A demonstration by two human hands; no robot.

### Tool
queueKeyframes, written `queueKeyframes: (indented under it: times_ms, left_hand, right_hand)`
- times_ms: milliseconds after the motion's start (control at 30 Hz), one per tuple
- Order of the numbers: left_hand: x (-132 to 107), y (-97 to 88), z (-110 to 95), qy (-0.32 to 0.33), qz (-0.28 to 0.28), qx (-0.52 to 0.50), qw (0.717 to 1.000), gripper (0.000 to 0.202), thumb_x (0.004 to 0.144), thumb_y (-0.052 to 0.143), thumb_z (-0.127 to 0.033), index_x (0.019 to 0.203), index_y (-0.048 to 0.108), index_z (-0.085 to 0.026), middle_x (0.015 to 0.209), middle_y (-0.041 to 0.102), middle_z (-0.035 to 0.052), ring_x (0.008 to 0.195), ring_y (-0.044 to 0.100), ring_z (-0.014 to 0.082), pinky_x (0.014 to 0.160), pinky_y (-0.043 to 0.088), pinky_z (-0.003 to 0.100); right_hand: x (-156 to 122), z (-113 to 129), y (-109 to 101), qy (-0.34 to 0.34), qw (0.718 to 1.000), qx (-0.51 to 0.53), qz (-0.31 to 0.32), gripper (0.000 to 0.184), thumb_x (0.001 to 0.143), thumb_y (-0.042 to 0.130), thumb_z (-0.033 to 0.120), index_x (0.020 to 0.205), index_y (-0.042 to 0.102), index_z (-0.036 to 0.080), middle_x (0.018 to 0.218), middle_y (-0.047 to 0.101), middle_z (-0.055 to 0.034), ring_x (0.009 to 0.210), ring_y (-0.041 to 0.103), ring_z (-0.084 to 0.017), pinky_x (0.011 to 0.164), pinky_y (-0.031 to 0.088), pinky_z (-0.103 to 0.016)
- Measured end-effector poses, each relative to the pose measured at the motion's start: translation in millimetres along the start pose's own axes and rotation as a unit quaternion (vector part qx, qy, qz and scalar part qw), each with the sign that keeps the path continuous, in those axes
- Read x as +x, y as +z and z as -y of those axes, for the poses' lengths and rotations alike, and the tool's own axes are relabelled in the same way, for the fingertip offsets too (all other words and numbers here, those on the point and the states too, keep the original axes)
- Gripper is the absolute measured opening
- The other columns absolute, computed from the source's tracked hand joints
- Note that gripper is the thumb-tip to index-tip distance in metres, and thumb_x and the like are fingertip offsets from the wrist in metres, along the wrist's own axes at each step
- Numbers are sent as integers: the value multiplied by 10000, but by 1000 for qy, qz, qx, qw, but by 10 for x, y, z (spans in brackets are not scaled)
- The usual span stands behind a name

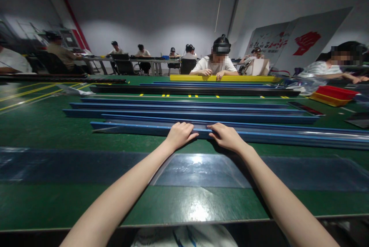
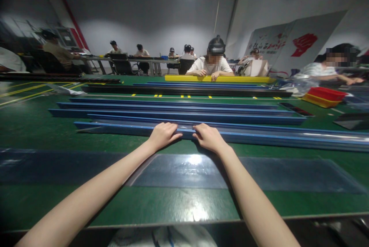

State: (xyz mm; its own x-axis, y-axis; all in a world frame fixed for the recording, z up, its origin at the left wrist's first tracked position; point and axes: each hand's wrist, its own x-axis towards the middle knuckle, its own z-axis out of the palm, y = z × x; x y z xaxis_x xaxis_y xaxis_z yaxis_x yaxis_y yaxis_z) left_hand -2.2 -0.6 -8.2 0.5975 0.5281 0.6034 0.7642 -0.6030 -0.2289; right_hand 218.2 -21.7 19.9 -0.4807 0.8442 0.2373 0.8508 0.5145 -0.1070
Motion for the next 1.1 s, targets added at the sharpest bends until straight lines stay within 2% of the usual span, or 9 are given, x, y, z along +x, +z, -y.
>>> queueKeyframes:
  times_ms: [1100]
  left_hand:
    - [9, -47, -23, -11, 29, -5, 1000, 371, 876, 394, -469, 768, 550, -150, 768, 638, 59, 742, 574, 180, 640, 340, 286]
  right_hand:
    - [-11, 27, -17, -8, 1000, -14, -5, 355, 868, 405, 295, 1164, 537, 149, 1174, 577, -109, 1090, 517, -192, 874, 417, -301]
